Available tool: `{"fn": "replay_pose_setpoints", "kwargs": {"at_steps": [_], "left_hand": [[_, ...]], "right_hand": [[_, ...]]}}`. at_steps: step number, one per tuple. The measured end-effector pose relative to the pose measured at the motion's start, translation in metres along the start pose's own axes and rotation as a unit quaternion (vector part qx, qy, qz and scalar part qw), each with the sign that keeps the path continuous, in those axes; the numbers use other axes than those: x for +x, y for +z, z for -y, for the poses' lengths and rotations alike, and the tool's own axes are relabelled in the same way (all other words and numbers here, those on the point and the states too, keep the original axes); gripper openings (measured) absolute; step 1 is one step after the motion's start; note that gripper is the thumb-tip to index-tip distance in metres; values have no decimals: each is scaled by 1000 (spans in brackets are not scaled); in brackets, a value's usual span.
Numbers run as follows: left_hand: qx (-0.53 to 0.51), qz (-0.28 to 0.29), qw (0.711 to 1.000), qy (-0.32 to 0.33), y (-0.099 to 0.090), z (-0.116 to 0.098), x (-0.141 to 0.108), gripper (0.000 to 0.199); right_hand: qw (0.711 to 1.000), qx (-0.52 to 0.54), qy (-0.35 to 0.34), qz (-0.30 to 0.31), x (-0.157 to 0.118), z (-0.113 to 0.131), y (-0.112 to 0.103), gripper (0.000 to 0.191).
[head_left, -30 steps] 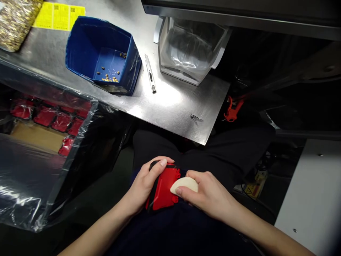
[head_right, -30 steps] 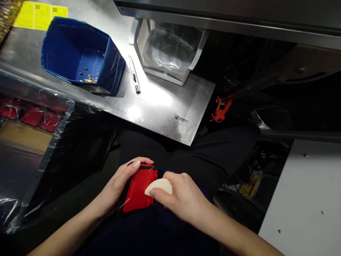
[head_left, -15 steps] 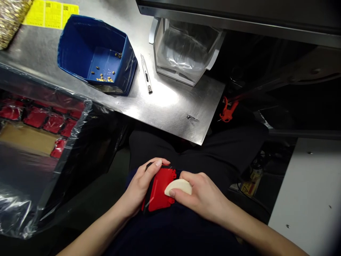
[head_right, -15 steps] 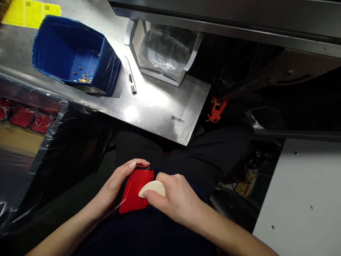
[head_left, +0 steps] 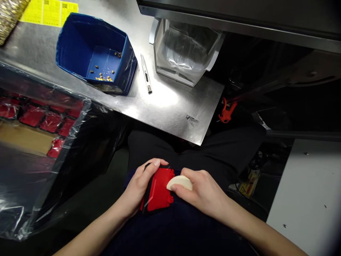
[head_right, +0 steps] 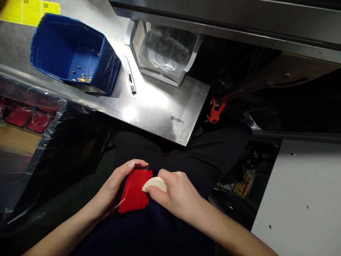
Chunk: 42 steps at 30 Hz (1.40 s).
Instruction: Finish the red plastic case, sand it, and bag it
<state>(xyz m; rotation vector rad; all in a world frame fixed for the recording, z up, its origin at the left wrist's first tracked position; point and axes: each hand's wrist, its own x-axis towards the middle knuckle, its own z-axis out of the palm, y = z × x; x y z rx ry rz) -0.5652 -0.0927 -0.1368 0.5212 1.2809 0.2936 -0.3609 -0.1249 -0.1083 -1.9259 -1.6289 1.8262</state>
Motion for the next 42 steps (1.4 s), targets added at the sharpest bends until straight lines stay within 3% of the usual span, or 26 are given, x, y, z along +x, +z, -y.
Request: {"fn": "replay_pose_setpoints", "kwargs": {"at_steps": [12, 28, 42], "left_hand": [[-3, 1, 1000, 10, 0, -1, 1, 45], [-27, 3, 1000, -3, -2, 2, 2, 46], [-20, 5, 1000, 3, -3, 1, 1, 44]], "right_hand": [[999, -25, -37, 10, 0, 0, 1, 35], [996, -77, -29, -22, 2, 7, 1, 39], [997, -73, -26, -4, 1, 14, 0, 36]]}}
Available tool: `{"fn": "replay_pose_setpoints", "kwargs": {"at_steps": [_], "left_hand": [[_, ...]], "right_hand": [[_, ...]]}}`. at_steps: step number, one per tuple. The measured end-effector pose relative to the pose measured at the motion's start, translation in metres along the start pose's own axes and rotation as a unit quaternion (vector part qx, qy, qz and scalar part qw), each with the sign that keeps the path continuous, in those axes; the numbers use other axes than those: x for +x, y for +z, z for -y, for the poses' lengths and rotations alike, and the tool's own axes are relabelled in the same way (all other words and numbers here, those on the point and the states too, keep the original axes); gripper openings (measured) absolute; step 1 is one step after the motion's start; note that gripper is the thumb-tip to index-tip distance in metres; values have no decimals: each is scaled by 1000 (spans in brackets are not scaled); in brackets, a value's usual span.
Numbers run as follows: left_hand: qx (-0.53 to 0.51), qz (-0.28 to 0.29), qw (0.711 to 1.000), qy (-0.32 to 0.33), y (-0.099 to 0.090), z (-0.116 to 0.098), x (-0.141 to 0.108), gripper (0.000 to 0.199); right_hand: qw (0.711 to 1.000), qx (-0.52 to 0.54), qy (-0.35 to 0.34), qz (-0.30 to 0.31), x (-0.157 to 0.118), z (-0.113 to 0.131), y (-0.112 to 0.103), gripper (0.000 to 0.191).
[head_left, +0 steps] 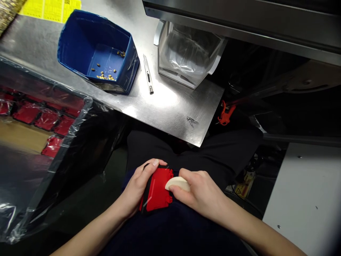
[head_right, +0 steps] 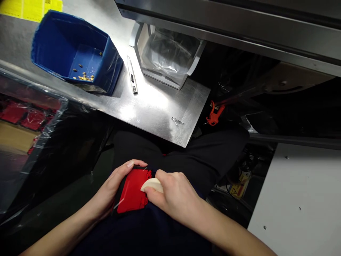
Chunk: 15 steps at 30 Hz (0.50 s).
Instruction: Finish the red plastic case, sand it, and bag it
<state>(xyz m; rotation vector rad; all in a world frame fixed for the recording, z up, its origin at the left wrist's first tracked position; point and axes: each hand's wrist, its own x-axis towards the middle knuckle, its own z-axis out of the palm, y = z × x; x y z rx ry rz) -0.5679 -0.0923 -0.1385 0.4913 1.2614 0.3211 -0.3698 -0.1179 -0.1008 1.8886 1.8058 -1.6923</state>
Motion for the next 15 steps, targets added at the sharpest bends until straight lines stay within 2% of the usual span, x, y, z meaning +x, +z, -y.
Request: {"fn": "replay_pose_setpoints", "kwargs": {"at_steps": [4, 8, 12, 15], "left_hand": [[-5, 3, 1000, 3, 0, 0, 0, 42], [-17, 3, 1000, -2, 0, 1, 0, 43], [-30, 2, 1000, -6, 0, 1, 0, 44], [-40, 4, 999, -9, -1, 1, 0, 43]], "right_hand": [[1000, 10, -13, 23, -1, 1, 0, 30], [1000, -9, -2, 6, 0, 2, 0, 36], [1000, -13, -21, 11, 3, 1, 0, 31], [999, -36, -8, -5, 4, -1, -1, 34]]}}
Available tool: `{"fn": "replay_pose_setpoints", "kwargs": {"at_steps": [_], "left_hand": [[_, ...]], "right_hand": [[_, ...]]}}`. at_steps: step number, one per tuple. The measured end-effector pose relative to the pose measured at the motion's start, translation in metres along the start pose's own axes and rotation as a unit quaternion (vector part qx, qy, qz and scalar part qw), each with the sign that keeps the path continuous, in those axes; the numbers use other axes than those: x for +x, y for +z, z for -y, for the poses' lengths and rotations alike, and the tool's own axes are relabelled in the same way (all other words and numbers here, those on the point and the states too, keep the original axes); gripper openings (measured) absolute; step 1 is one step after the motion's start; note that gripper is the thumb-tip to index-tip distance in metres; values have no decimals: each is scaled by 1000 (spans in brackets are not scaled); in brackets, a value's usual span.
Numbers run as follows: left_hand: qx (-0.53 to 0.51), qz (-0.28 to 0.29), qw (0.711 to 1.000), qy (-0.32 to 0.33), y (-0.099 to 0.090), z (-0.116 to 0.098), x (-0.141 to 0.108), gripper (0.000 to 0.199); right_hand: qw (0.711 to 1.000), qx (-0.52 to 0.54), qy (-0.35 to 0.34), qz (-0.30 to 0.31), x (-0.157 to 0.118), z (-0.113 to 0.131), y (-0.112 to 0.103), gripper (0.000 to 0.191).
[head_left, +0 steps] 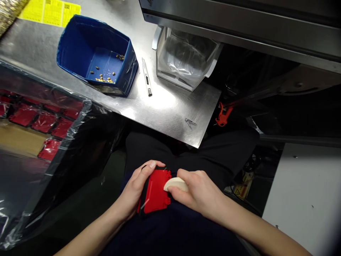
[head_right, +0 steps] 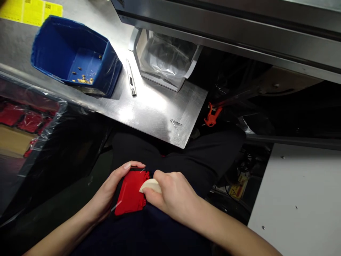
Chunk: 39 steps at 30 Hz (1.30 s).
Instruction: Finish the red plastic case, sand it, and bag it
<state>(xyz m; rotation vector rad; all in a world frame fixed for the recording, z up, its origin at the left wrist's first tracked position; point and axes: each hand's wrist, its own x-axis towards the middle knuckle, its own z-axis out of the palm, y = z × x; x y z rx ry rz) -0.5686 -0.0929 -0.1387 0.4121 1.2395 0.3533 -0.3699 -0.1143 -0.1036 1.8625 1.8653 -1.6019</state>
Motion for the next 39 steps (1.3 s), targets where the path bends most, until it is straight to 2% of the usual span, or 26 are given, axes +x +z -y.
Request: {"fn": "replay_pose_setpoints", "kwargs": {"at_steps": [5, 8, 12, 16, 20, 23, 25, 27, 29, 32, 35, 37, 39], "left_hand": [[-3, -3, 1000, 0, -2, 1, -1, 43], [-10, 0, 1000, -2, -2, 1, -2, 42], [-13, 8, 1000, 6, -2, 2, 0, 43], [-13, 3, 1000, 9, -2, 4, 2, 44], [-40, 5, 999, -7, -2, 2, 2, 41], [-103, 20, 993, -48, -2, 0, 2, 43], [-153, 39, 984, -85, -2, -1, 2, 43], [-186, 49, 975, -107, -3, 0, 4, 44], [-199, 57, 972, -115, -5, 2, 6, 45], [-206, 65, 970, -113, -7, 4, 9, 46], [-207, 54, 971, -103, -8, 5, 10, 42], [-206, 47, 972, -106, -8, 5, 10, 42], [-208, 45, 970, -118, -7, 5, 11, 43]], "right_hand": [[998, 21, -32, 39, 2, 4, -3, 26], [999, 0, -19, 31, 2, 5, -5, 31], [997, 22, -38, 57, 0, 4, -5, 24], [999, -1, -21, 32, 1, 5, -2, 32], [998, 11, -40, 36, 6, 6, -5, 25], [994, 90, -15, -52, 9, -3, -14, 30], [976, 199, 21, -91, 8, -12, -21, 34], [952, 291, 45, -81, 5, -21, -24, 38], [944, 320, 52, -57, 1, -26, -26, 39], [967, 252, 9, -23, -2, -24, -26, 29], [987, 126, -96, 21, 0, -16, -27, 17], [985, 17, -169, 40, 4, -13, -27, 17], [964, -96, -242, 48, 8, -13, -25, 25]]}}
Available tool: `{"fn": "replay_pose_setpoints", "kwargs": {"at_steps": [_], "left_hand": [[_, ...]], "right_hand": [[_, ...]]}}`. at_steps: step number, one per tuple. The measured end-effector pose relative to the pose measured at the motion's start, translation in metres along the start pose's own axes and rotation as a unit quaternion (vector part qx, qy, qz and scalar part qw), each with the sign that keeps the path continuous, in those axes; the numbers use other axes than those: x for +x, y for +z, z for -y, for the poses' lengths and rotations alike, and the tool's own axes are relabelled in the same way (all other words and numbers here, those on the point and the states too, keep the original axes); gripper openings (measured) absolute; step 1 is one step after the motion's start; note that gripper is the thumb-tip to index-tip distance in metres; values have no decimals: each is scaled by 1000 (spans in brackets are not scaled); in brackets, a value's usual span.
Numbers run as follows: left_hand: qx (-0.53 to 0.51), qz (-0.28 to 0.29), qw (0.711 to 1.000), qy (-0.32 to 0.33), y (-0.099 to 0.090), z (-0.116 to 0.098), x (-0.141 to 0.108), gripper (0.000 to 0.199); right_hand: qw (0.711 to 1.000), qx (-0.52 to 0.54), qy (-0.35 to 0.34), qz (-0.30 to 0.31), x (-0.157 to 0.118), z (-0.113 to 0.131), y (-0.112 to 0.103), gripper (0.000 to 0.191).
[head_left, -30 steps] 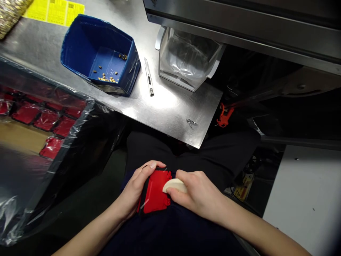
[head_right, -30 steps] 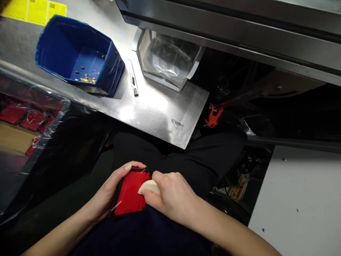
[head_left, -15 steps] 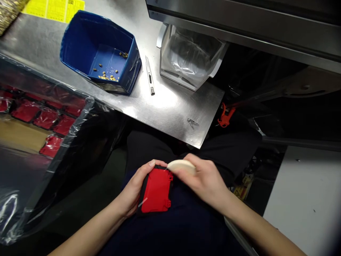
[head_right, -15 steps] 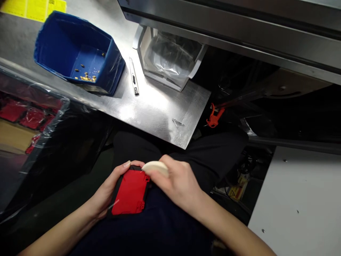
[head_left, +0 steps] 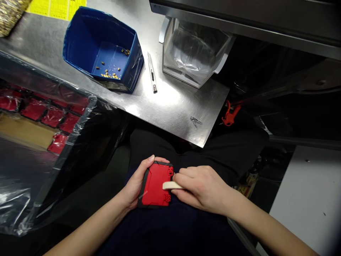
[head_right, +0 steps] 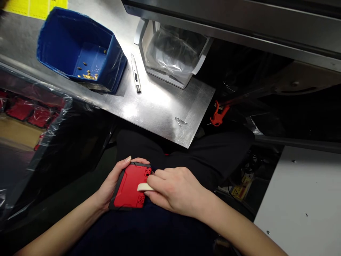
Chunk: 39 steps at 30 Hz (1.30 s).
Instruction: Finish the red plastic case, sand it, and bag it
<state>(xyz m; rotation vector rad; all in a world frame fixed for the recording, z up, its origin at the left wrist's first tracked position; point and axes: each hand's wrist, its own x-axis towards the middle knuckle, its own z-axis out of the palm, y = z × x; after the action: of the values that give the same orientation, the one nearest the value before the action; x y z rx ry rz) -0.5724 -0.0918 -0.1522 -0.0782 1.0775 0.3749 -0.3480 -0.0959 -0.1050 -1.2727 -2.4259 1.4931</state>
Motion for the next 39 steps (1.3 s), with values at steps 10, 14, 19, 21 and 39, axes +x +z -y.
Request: {"fn": "replay_pose_setpoints", "kwargs": {"at_steps": [10, 14, 19, 21, 39], "left_hand": [[51, 6, 998, -49, 5, -6, 10, 47], [77, 4, 996, -55, 6, -10, 14, 44], [47, -4, 994, -101, 7, -14, 16, 48], [24, -24, 994, -105, 7, -15, 15, 50], [-91, 34, 992, 83, -31, -24, 13, 56]], "right_hand": [[966, -165, -187, 68, 19, -20, -11, 17], [954, -205, -207, 76, 22, -24, -21, 15], [951, -222, -211, 39, 25, -23, -20, 17], [959, -209, -191, 26, 24, -19, -15, 20], [918, -179, 217, -281, 86, -113, -74, 43]]}}
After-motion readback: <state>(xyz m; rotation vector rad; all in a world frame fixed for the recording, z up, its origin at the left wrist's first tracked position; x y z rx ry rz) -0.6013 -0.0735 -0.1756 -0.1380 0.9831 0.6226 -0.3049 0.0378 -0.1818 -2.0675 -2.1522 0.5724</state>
